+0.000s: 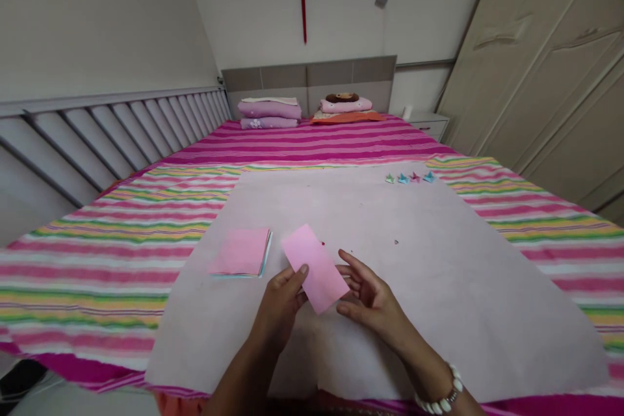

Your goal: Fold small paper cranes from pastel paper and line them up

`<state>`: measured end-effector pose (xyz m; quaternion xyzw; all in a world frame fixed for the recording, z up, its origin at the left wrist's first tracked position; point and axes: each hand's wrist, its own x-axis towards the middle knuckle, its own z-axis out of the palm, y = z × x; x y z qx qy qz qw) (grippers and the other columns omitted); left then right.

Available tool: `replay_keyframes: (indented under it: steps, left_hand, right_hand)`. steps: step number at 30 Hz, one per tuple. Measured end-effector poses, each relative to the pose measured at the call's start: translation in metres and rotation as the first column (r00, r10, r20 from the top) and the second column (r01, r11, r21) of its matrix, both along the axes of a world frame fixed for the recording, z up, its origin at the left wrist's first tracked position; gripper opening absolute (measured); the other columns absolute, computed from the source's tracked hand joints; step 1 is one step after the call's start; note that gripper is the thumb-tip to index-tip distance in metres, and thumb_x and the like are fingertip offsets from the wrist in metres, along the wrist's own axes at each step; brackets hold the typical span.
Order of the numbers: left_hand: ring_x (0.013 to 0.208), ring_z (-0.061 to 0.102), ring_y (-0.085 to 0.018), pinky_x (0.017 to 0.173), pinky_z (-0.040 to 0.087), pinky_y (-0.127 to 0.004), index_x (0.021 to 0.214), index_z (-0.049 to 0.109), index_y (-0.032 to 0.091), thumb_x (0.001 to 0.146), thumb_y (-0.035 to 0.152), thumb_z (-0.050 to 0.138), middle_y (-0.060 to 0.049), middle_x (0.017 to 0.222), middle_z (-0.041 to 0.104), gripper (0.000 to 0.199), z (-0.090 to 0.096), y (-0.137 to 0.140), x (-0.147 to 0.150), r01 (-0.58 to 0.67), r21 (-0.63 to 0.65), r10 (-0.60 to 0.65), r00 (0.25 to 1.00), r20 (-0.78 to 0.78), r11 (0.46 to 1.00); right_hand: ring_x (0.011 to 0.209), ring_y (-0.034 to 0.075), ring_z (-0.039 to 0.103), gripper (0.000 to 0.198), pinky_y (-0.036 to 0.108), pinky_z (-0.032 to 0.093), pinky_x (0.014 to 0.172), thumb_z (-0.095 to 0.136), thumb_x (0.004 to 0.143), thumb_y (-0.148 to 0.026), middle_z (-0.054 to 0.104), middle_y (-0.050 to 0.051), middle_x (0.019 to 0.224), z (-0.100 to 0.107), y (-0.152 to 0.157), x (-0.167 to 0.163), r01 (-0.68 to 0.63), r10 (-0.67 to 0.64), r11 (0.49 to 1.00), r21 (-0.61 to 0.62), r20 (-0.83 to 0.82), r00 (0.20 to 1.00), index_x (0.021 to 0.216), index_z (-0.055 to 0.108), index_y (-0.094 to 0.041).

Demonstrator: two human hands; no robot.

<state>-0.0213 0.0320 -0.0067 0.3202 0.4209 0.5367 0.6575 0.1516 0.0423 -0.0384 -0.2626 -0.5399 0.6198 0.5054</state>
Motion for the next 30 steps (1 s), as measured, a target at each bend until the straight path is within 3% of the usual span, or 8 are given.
replay_keyframes:
  steps: [4, 7, 11, 13, 17, 24, 30]
  left_hand:
    - [0.09, 0.066, -0.024, 0.078, 0.052, -0.033, 0.101, 0.071, 0.011, 0.078, 0.033, 0.067, -0.013, 0.096, 0.073, 0.032, -0.001, -0.002, 0.002, 0.054, 0.011, -0.053, 0.999, -0.008, 0.999]
    - [0.089, 0.066, -0.025, 0.077, 0.052, -0.033, 0.1, 0.071, 0.011, 0.076, 0.031, 0.069, -0.014, 0.096, 0.073, 0.032, 0.0, -0.002, 0.001, 0.081, -0.01, -0.081, 0.996, -0.04, 0.997]
    - [0.091, 0.066, -0.023, 0.076, 0.052, -0.031, 0.1, 0.071, 0.013, 0.077, 0.033, 0.067, -0.013, 0.099, 0.072, 0.031, 0.0, 0.0, -0.002, 0.036, 0.001, -0.036, 0.998, -0.045, 0.999]
    - [0.09, 0.066, -0.023, 0.076, 0.052, -0.03, 0.101, 0.071, 0.014, 0.079, 0.034, 0.066, -0.012, 0.1, 0.072, 0.031, 0.0, 0.0, -0.002, 0.023, 0.001, -0.023, 0.999, -0.042, 1.0]
    - [0.087, 0.066, -0.022, 0.074, 0.052, -0.03, 0.098, 0.072, 0.013, 0.077, 0.034, 0.067, -0.012, 0.096, 0.073, 0.03, -0.001, -0.003, -0.001, 0.026, -0.015, -0.026, 0.999, -0.033, 1.0]
    - [0.08, 0.065, -0.019, 0.071, 0.05, -0.026, 0.093, 0.074, 0.014, 0.069, 0.032, 0.073, -0.009, 0.089, 0.073, 0.029, 0.003, -0.004, 0.0, -0.02, -0.037, 0.016, 0.995, -0.097, 0.999]
    - [0.069, 0.061, -0.012, 0.063, 0.049, -0.021, 0.087, 0.073, 0.013, 0.066, 0.034, 0.076, -0.006, 0.078, 0.07, 0.03, -0.002, -0.005, 0.0, -0.071, -0.088, 0.059, 0.989, -0.136, 0.994]
  right_hand:
    - [0.096, 0.02, 0.062, 0.049, 0.034, 0.052, 0.081, 0.074, 0.073, -0.027, 0.066, 0.004, 0.11, 0.002, -0.001, -0.006, 0.105, -0.104, 0.994, -0.042, 0.04, 0.994, 0.12, 0.059, -0.032]
    - [0.097, 0.022, 0.062, 0.032, 0.035, 0.052, 0.081, 0.072, 0.074, -0.027, 0.068, 0.004, 0.108, 0.007, -0.001, -0.004, 0.171, -0.17, 0.985, 0.009, 0.122, 0.978, 0.106, 0.068, -0.029]
    - [0.1, 0.022, 0.06, 0.044, 0.032, 0.052, 0.08, 0.076, 0.067, -0.02, 0.062, 0.005, 0.113, 0.011, -0.004, 0.0, 0.06, -0.102, 0.982, 0.18, 0.232, 0.967, 0.11, 0.067, -0.028]
    - [0.108, 0.022, 0.056, 0.048, 0.033, 0.051, 0.084, 0.073, 0.07, -0.014, 0.059, 0.005, 0.12, 0.011, -0.005, 0.0, 0.056, -0.136, 0.959, 0.277, 0.278, 0.951, 0.114, 0.065, -0.031]
    - [0.102, 0.02, 0.06, 0.034, 0.034, 0.05, 0.086, 0.061, 0.079, -0.012, 0.064, 0.005, 0.111, 0.011, -0.004, -0.003, 0.112, -0.224, 0.921, 0.373, 0.273, 0.936, 0.106, 0.069, -0.031]
    - [0.097, 0.021, 0.062, 0.012, 0.033, 0.049, 0.083, 0.067, 0.077, -0.019, 0.066, 0.007, 0.102, 0.01, 0.0, -0.002, 0.166, -0.24, 0.938, 0.305, 0.222, 0.945, 0.085, 0.073, -0.025]
    - [0.091, 0.02, 0.061, 0.007, 0.031, 0.049, 0.079, 0.07, 0.076, -0.028, 0.067, 0.006, 0.098, 0.009, 0.001, -0.004, 0.188, -0.209, 0.972, 0.138, 0.151, 0.966, 0.079, 0.073, -0.023]
